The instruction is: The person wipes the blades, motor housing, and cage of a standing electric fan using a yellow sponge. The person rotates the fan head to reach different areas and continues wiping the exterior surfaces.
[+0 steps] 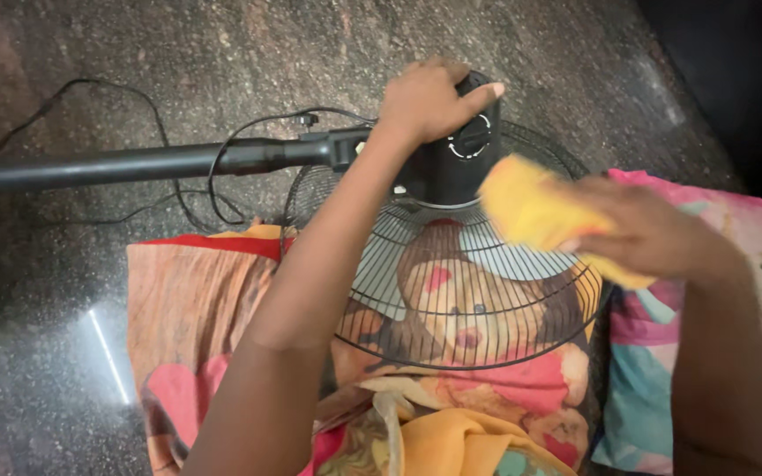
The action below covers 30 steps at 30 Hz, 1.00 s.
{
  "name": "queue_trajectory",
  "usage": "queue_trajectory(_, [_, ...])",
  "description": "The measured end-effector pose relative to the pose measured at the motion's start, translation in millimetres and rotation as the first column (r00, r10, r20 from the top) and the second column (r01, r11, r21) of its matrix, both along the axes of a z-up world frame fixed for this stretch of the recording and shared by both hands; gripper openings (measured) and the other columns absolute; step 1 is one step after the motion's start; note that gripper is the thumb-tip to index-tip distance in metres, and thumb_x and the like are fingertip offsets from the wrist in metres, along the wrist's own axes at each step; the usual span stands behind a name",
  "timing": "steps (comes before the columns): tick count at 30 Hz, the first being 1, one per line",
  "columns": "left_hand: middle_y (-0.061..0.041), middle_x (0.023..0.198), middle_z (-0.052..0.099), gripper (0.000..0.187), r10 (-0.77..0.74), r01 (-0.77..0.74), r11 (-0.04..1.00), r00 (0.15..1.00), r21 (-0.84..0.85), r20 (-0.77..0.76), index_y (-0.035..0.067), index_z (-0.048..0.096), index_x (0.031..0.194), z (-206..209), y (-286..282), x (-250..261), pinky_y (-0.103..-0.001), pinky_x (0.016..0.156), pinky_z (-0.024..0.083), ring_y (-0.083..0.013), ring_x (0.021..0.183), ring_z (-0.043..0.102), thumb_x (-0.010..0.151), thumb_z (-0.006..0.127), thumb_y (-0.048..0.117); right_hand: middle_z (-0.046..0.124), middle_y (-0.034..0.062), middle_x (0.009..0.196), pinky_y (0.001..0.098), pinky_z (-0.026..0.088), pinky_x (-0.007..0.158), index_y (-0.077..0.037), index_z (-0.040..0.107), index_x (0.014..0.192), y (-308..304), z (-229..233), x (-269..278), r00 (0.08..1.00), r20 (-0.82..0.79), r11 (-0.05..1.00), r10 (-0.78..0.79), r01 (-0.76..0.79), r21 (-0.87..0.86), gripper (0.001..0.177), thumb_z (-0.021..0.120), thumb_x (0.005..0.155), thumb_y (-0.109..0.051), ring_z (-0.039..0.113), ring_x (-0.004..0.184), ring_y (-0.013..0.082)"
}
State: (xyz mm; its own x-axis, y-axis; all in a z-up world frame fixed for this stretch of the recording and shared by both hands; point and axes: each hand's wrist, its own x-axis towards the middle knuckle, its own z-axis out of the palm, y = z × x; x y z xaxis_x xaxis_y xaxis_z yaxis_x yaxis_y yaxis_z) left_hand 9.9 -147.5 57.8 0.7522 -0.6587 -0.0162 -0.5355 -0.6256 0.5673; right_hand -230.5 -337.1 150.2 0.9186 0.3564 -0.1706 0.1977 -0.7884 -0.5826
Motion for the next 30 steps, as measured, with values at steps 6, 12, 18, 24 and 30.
queue_trajectory(6, [-0.012, 0.137, 0.062, 0.078, -0.003, 0.005, 0.999, 0.999, -0.051, 0.043, 0.017, 0.069, 0.131, 3, 1, -3, -0.05, 0.105, 0.045, -0.0356, 0.129, 0.055, 0.086, 0.048, 0.077, 0.062, 0.0176, 0.124, 0.0459, 0.046, 0.101, -0.009, 0.048, 0.152, -21, -54, 3, 0.972, 0.227, 0.959, -0.064, 0.123, -0.256, 0.076, 0.07, 0.087, -0.042, 0.059, 0.115, 0.0358])
queue_trajectory(12, [-0.011, 0.137, 0.063, 0.078, 0.008, 0.005, 0.994, 0.994, -0.11, 0.112, 0.015, 0.069, 0.131, -7, 3, -1, -0.049, 0.105, 0.045, -0.0361, 0.128, 0.055, 0.086, 0.051, 0.076, 0.067, 0.0114, 0.129, 0.0438, 0.05, 0.098, -0.023, 0.066, 0.136, -73, -11, 1, 0.967, -0.256, 0.97, -0.002, -0.06, -0.235, 0.055, 0.066, 0.089, -0.051, 0.063, 0.116, 0.0287])
queue_trajectory(18, [-0.011, 0.136, 0.064, 0.078, 0.008, -0.002, 0.997, 0.997, -0.082, 0.072, 0.015, 0.069, 0.131, 0, 4, -3, -0.05, 0.103, 0.046, -0.036, 0.127, 0.056, 0.085, 0.051, 0.075, 0.065, 0.0171, 0.125, 0.0435, 0.048, 0.101, -0.022, 0.047, 0.155, -62, -42, 23, 0.985, -0.029, 0.876, -0.171, 0.138, -0.462, 0.074, 0.061, 0.09, -0.053, 0.061, 0.116, 0.0356])
queue_trajectory(24, [-0.01, 0.136, 0.064, 0.077, -0.002, 0.007, 0.998, 0.997, -0.065, 0.08, 0.016, 0.068, 0.133, 0, 4, -2, -0.051, 0.103, 0.046, -0.0379, 0.126, 0.056, 0.085, 0.049, 0.074, 0.072, 0.0072, 0.132, 0.042, 0.05, 0.105, -0.029, 0.067, 0.137, -78, -21, 39, 0.827, -0.408, 0.836, -0.387, 0.129, -0.533, 0.058, 0.071, 0.082, -0.048, 0.066, 0.122, 0.0278])
queue_trajectory(30, [-0.013, 0.135, 0.063, 0.078, -0.005, 0.013, 0.998, 0.993, -0.066, 0.117, 0.013, 0.068, 0.131, -2, 4, -2, -0.052, 0.101, 0.046, -0.0376, 0.128, 0.054, 0.087, 0.05, 0.075, 0.065, 0.0153, 0.131, 0.0476, 0.042, 0.103, -0.026, 0.059, 0.145, -68, -28, 67, 0.99, 0.012, 0.827, -0.14, 0.123, -0.549, 0.069, 0.074, 0.081, -0.047, 0.056, 0.124, 0.0367])
